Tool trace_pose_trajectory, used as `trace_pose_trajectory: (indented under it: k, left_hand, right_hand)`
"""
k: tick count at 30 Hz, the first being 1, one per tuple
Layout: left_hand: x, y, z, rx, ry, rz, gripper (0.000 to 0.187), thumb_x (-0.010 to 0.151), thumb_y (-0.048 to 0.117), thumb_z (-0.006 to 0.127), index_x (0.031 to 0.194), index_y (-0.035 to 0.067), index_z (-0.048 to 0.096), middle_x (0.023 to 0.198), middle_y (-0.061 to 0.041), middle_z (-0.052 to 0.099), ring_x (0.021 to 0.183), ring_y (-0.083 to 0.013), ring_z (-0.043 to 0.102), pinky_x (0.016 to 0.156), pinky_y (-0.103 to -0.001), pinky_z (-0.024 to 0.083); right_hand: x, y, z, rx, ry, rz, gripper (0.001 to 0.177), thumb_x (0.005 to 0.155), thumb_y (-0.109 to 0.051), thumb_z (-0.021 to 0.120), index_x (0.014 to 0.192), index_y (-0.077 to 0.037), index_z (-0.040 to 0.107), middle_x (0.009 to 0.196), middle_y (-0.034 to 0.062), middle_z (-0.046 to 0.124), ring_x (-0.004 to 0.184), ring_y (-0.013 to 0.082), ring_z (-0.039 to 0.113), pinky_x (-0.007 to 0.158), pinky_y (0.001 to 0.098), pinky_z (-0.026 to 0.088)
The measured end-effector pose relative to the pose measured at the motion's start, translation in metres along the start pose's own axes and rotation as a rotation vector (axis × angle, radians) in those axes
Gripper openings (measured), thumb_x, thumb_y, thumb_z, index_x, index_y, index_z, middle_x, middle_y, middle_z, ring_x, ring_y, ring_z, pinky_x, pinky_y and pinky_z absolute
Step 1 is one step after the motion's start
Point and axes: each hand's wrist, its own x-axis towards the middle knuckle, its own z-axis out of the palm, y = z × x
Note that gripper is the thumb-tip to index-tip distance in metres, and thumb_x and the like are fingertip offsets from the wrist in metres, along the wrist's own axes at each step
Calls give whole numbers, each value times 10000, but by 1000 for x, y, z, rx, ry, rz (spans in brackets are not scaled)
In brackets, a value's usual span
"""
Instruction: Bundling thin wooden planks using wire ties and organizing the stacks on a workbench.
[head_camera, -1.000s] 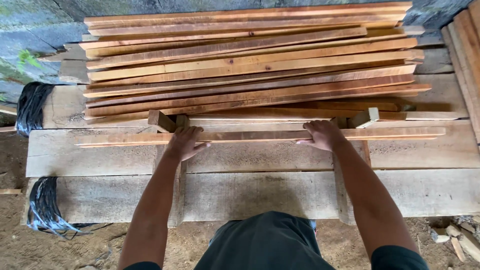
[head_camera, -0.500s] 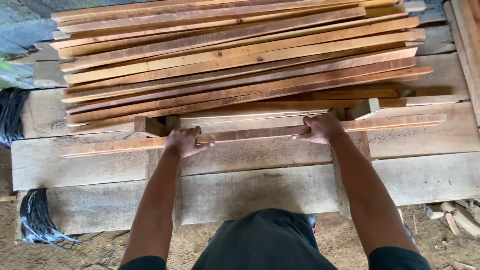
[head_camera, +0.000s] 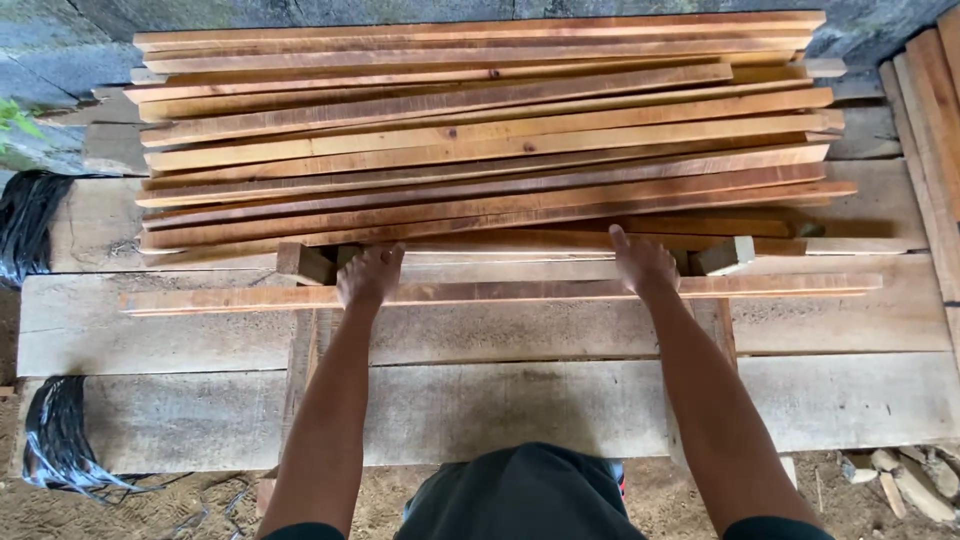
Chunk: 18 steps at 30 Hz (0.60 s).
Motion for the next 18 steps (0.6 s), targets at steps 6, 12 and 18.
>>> trace_pose_trajectory:
  k: [6, 12, 18]
  left_hand:
    - [-28, 23, -37, 12, -84, -67, 468, 924, 544, 398, 982, 249, 757, 1053, -93, 794, 1109, -349, 728, 962, -464, 540]
    - [-19, 17, -26, 3, -95, -67, 444, 885, 556, 422, 992, 272, 747, 1065, -88, 789, 1127, -344, 721, 982, -467, 532]
    - [-23, 21, -30, 14, -60, -82, 457, 901, 517, 428, 1049, 253, 770, 1065, -92, 797, 1099, -340, 738, 983, -471, 551]
  right_hand:
    - [-15, -12, -13, 35, -57, 90, 862, 993, -804, 257, 1157, -156, 803, 1154, 175, 778, 1152, 431, 701, 980, 535, 529]
    - [-37, -32, -36, 30, -50, 106, 700, 975, -735, 428, 1080, -159, 813, 1110, 192, 781, 1147, 436, 700, 955, 525, 548]
    - [-36, -31, -37, 28, -34, 149, 592, 946, -629, 501, 1132, -162, 815, 1149, 188, 778, 1156, 410, 708, 962, 503, 548]
